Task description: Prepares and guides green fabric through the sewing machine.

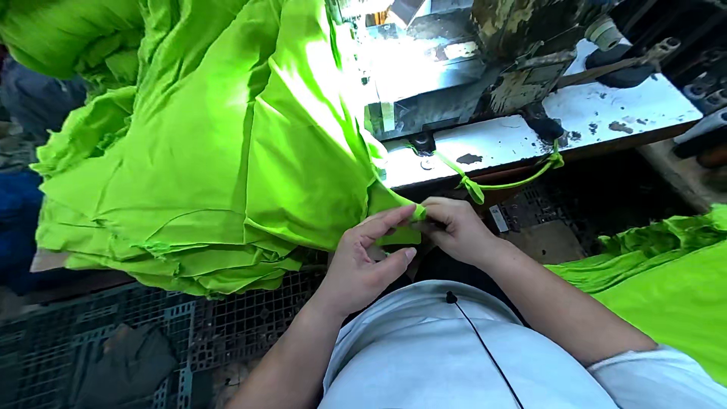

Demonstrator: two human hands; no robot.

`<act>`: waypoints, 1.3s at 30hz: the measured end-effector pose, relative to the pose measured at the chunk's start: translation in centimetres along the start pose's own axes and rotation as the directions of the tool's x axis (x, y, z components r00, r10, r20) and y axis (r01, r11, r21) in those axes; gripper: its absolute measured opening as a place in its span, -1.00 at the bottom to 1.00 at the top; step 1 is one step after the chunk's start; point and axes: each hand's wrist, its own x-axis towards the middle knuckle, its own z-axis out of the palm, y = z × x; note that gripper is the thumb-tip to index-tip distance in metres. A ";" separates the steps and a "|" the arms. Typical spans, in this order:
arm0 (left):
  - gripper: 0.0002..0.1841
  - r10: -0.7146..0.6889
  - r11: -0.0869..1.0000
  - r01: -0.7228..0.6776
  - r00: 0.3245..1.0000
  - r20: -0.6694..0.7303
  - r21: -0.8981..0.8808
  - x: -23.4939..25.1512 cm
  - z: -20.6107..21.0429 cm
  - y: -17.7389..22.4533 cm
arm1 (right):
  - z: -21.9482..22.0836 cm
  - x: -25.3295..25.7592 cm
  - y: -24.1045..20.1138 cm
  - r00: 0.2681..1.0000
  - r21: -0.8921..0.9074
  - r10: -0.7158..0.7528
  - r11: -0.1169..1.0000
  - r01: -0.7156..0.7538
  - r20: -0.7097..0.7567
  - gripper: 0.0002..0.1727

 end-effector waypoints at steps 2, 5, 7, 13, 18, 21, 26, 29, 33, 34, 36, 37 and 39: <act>-0.45 0.099 0.995 -0.099 0.993 -0.059 0.003 0.0 0.2 -0.6 | 0.2 0.2 -0.4 1.000 0.119 0.017 0.993 -0.016 -0.004 -0.84; -0.53 0.123 0.992 -0.120 0.973 -0.196 0.032 -0.1 1.0 -1.4 | 0.5 0.7 -1.4 0.997 0.272 0.067 0.961 -0.055 -0.036 -0.81; -0.53 0.114 0.993 -0.104 0.975 -0.188 0.064 0.2 1.2 -1.1 | 0.8 1.3 -2.0 0.996 0.306 0.079 0.950 -0.067 -0.029 -0.79; -0.88 0.038 0.959 -0.018 0.997 -0.064 0.282 1.0 -1.4 0.7 | 1.5 2.4 -2.4 0.998 0.137 -0.064 0.988 0.064 -0.005 -0.79; -0.95 -0.096 0.995 0.094 0.994 -0.047 -0.027 0.3 -4.1 0.0 | 0.2 2.5 -3.1 0.996 0.291 -0.043 0.957 0.018 0.079 -0.67; -0.91 -0.092 0.987 0.082 0.994 -0.064 -0.137 0.0 -3.7 -0.4 | 0.4 2.9 -2.9 0.998 0.297 -0.024 0.955 0.006 0.058 -0.71; -0.91 -0.119 0.993 0.120 0.992 -0.050 0.018 0.9 -3.3 -0.1 | 1.8 3.8 -2.8 0.983 0.023 -0.152 0.988 0.150 0.099 -0.72; -0.97 -0.115 0.991 0.116 0.993 0.020 -0.066 0.6 -5.3 -0.1 | 1.0 4.2 -3.3 0.979 0.277 -0.153 0.954 0.112 0.132 -0.69; -0.92 -0.102 0.948 0.091 0.995 -0.020 -0.304 -0.3 -6.4 -0.6 | 0.0 3.9 -2.4 0.995 0.213 -0.016 0.977 -0.007 0.103 -0.82; -0.88 -0.079 0.876 0.073 0.997 0.006 -0.476 -0.5 -6.2 -0.5 | 0.2 3.6 -1.7 0.996 0.029 0.050 0.998 -0.052 0.072 -0.91; -0.86 0.001 0.743 0.019 1.000 0.029 -0.669 -0.8 -5.7 0.1 | 1.0 3.2 -0.3 0.983 -0.093 0.183 0.978 -0.185 -0.029 -0.84; -0.85 0.053 0.771 -0.033 0.999 0.013 -0.636 -0.7 -5.7 0.2 | 1.2 3.2 0.1 0.964 0.021 0.249 0.969 -0.248 -0.092 -0.85; -0.85 0.151 0.932 -0.162 0.987 -0.059 -0.324 -0.6 -6.2 0.0 | 1.0 4.0 -0.6 0.919 0.429 0.374 0.856 -0.289 -0.128 -0.86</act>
